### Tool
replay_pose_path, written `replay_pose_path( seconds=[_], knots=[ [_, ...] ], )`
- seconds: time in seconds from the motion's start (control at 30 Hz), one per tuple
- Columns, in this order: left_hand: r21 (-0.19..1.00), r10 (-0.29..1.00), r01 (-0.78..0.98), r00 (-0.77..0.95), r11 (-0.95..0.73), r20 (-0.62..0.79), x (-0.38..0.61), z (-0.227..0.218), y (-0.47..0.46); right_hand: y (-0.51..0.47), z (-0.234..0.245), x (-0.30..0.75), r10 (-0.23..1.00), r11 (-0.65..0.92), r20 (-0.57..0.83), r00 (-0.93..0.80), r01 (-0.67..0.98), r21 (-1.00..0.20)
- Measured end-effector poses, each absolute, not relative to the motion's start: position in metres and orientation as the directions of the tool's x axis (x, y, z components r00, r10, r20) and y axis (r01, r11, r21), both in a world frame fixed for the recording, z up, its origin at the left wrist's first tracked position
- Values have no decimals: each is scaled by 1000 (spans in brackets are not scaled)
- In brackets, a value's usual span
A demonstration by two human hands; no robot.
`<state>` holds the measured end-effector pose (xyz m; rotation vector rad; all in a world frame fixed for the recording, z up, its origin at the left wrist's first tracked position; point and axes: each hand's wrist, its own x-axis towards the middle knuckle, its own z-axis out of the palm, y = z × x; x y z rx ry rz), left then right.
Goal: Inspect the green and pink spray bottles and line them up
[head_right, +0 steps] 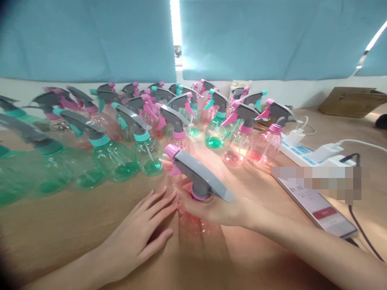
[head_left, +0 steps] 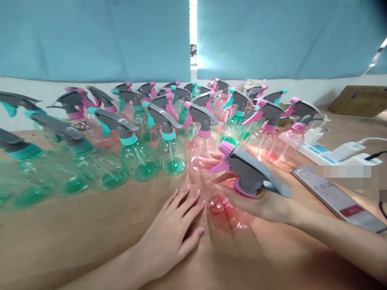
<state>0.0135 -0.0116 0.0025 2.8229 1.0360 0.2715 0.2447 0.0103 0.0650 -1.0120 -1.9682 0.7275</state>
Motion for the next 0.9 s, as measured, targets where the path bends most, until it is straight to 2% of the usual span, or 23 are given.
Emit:
replay_pose_path(
  seconds=[0.27, 0.57, 0.9],
  knots=[
    [171, 654, 634, 747, -754, 119, 13, 3, -12, 12, 57, 249, 878, 472, 344, -333, 479, -740],
    [172, 650, 628, 748, -759, 134, 14, 3, -12, 8, 67, 246, 865, 469, 351, -359, 327, -821],
    [147, 650, 634, 750, -760, 124, 15, 5, -12, 9, 67, 248, 843, 489, 339, -417, 334, -806]
  ],
)
